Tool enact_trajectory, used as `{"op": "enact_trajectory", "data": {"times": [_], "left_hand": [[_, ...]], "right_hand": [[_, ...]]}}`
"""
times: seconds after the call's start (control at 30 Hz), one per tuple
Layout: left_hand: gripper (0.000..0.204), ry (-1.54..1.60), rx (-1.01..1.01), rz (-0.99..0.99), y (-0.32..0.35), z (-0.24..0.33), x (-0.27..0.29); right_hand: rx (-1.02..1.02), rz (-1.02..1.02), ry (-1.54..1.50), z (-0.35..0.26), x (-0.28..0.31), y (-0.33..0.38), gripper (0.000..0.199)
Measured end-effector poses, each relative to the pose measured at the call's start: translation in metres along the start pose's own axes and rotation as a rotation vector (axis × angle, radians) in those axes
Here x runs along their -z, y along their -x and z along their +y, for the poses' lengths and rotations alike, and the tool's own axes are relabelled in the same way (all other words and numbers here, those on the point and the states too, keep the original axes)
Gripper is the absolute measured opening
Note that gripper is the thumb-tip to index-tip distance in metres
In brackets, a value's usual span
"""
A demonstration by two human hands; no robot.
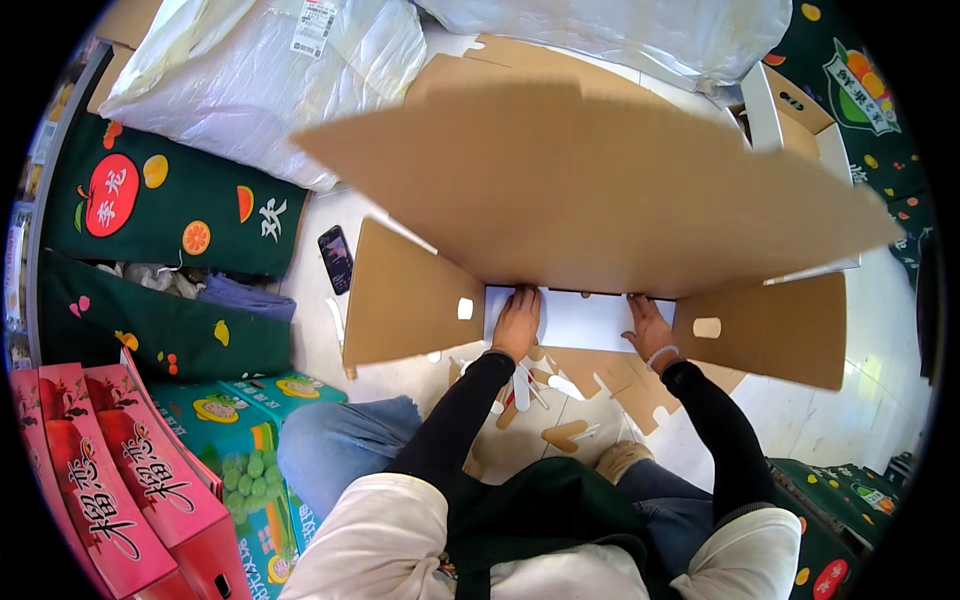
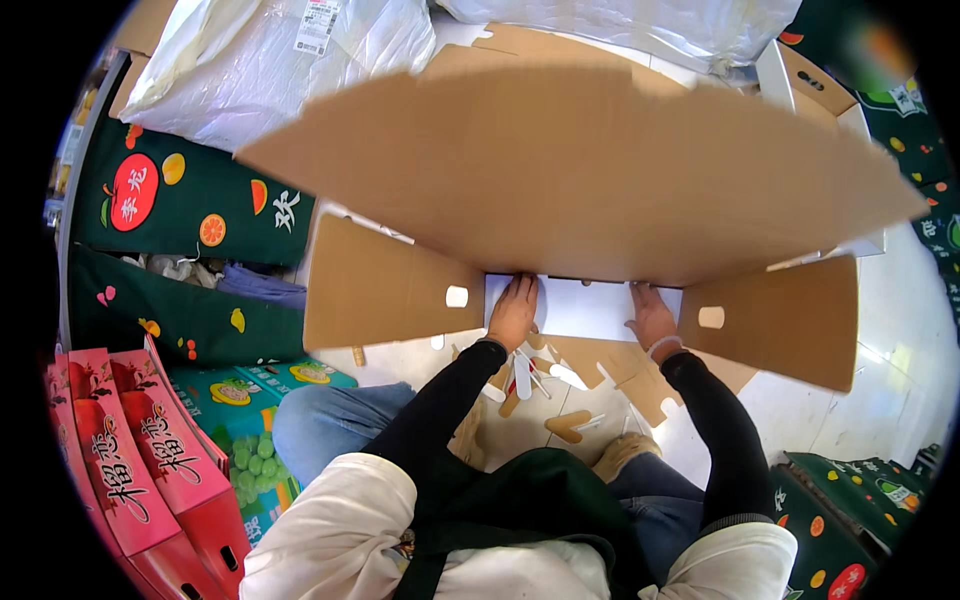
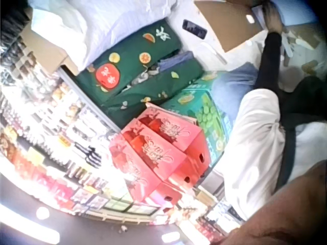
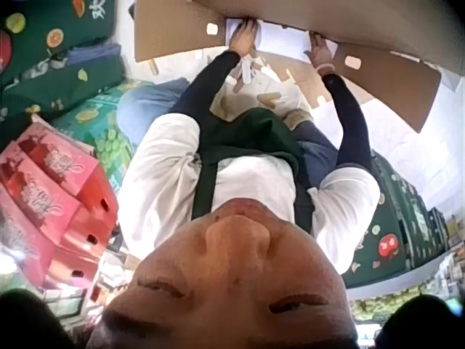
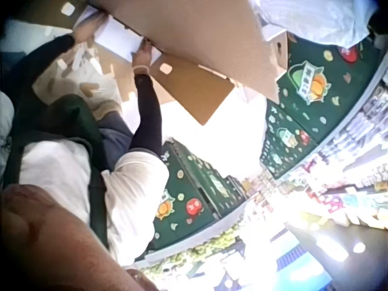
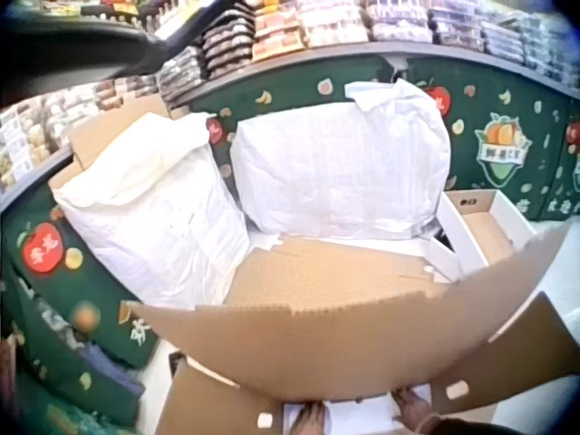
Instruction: The person sits on the floor and assembles flat-packed cardboard boxes by folding the sides and inserting white plastic tabs into slots to lock the structure. They handle multiple boxes, including a white one and a dark green one, completing the assembly of each before moving to the next.
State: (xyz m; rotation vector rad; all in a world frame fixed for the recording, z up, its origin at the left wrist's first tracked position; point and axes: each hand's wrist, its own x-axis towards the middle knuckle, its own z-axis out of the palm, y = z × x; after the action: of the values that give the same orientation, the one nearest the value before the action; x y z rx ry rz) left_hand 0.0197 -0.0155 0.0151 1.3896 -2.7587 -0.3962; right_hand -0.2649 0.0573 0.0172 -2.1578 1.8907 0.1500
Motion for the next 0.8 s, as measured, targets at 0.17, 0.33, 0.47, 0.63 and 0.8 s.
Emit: {"op": "enact_trajectory", "data": {"times": [0.17,0.33,0.47,0.63,0.8], "left_hand": [[0.088,-0.215,-0.009,-0.068,-0.009,0.001,-0.020],[0.062,-0.392,0.043,-0.107,-0.014,0.003,-0.043],[0.047,-0.485,0.119,-0.144,-0.013,0.024,-0.036],[0.050,-0.416,0.065,-0.043,0.012,0.002,-0.038],[0.046,-0.422,-0.042,0.000,0.005,-0.009,-0.045]], "right_hand": [[-0.083,-0.061,-0.160,-0.002,-0.004,-0.002,0.089],[-0.159,-0.113,-0.236,-0.007,-0.003,-0.007,0.087],[-0.137,-0.099,-0.282,0.001,-0.010,-0.001,0.088],[-0.286,-0.215,-0.201,-0.004,0.001,0.013,0.103],[-0.200,-0.206,0.031,0.003,-0.014,0.022,0.117]]}}
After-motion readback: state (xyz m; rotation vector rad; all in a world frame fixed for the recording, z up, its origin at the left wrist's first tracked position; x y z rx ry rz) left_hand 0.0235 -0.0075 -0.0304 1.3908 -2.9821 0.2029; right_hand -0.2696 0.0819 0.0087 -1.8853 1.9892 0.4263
